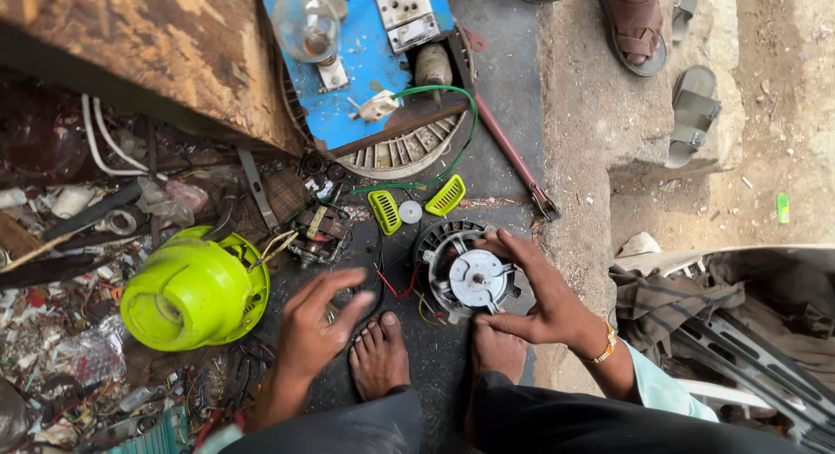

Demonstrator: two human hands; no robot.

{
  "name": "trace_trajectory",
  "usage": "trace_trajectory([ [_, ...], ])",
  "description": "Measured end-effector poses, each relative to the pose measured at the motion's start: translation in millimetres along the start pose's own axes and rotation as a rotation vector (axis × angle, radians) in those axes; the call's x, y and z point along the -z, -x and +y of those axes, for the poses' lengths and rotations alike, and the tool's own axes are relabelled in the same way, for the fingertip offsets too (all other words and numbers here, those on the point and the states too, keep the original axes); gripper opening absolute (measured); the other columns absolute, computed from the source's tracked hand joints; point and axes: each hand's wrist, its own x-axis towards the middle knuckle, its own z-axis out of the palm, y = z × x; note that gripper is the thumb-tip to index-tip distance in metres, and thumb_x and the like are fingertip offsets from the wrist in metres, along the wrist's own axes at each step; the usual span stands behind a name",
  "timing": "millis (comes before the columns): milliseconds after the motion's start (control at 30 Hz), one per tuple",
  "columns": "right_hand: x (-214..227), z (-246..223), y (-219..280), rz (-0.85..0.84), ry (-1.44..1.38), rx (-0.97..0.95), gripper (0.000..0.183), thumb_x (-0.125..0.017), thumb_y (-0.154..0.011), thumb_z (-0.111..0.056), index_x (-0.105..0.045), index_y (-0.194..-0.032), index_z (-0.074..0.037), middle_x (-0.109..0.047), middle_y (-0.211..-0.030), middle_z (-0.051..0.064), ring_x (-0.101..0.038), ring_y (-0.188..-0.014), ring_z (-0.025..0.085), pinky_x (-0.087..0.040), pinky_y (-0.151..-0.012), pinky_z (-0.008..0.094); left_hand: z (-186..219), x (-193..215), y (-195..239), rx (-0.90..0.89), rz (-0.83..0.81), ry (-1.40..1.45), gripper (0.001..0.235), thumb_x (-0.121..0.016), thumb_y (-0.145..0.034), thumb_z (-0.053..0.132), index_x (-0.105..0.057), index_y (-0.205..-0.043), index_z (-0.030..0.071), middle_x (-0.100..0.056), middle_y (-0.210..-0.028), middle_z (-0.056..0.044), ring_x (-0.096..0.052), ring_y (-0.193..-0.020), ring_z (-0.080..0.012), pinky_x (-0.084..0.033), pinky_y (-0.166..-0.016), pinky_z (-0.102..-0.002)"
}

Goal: The person disassembles an electric motor by prying internal components with a screwdriver and tapping the motor casing with a hammer.

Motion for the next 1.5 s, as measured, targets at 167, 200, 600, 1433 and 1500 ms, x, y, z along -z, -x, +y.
trace_trajectory([
  [167,8.1,2.3,-5.1,-0.105,-0.111,-0.049,0.120,-0.095,-0.072,-0.023,-0.019,-0.163,-0.005,-0.056,-0.152,0.021,-0.056,-0.142,0.033,-0.040,-0.119,0.045,46.9,-13.5,-72.7,-0.369,-0.224,0.265,0.109,-0.087,-0.072,0.054,-0.036,-0.152,0.001,-0.047,-0.155,-0.023,-0.049,-0.142,-0.0383,-0.043,-0.117,-0.048],
  [200,9.5,3.4,-6.4,-0.110,-0.110,-0.056,0.120,-0.095,-0.071,-0.023,-0.019,-0.163,-0.005,-0.055,-0.151,0.021,-0.055,-0.142,0.033,-0.040,-0.119,0.046,54.2,-17.5,-81.2,-0.461,-0.251,0.212,0.120,-0.086,-0.067,0.059,-0.030,-0.155,-0.001,-0.042,-0.156,-0.025,-0.044,-0.144,-0.0412,-0.038,-0.119,-0.050],
  [600,38.9,-3.1,4.4,-0.062,-0.237,-0.079,0.129,-0.095,-0.071,-0.031,-0.012,-0.166,-0.006,-0.038,-0.164,0.021,-0.044,-0.150,0.036,-0.035,-0.123,0.054,73.8,-50.0,-83.0,-0.456,-0.188,0.201,0.106,-0.086,-0.077,0.053,-0.038,-0.157,0.003,-0.051,-0.155,-0.021,-0.051,-0.144,-0.0409,-0.040,-0.122,-0.050],
  [1433,76.9,-71.4,-9.4,0.396,0.367,0.197,0.017,-0.081,-0.088,-0.014,-0.066,-0.084,-0.006,-0.069,-0.077,0.006,-0.071,-0.070,0.018,-0.054,-0.060,0.028,66.7,-59.5,-80.9,-0.360,-0.154,0.310,0.096,-0.095,-0.063,0.018,-0.045,-0.143,0.001,-0.057,-0.139,-0.022,-0.057,-0.133,-0.0392,-0.046,-0.112,-0.047],
  [1500,73.9,-59.7,-4.4,0.432,0.285,0.085,0.014,-0.079,-0.089,-0.012,-0.067,-0.088,-0.006,-0.070,-0.084,0.008,-0.072,-0.077,0.019,-0.056,-0.067,0.029,64.1,-58.4,-78.4,-0.355,-0.146,0.347,0.098,-0.096,-0.064,0.020,-0.043,-0.144,0.000,-0.056,-0.140,-0.022,-0.057,-0.133,-0.0373,-0.045,-0.113,-0.047],
])
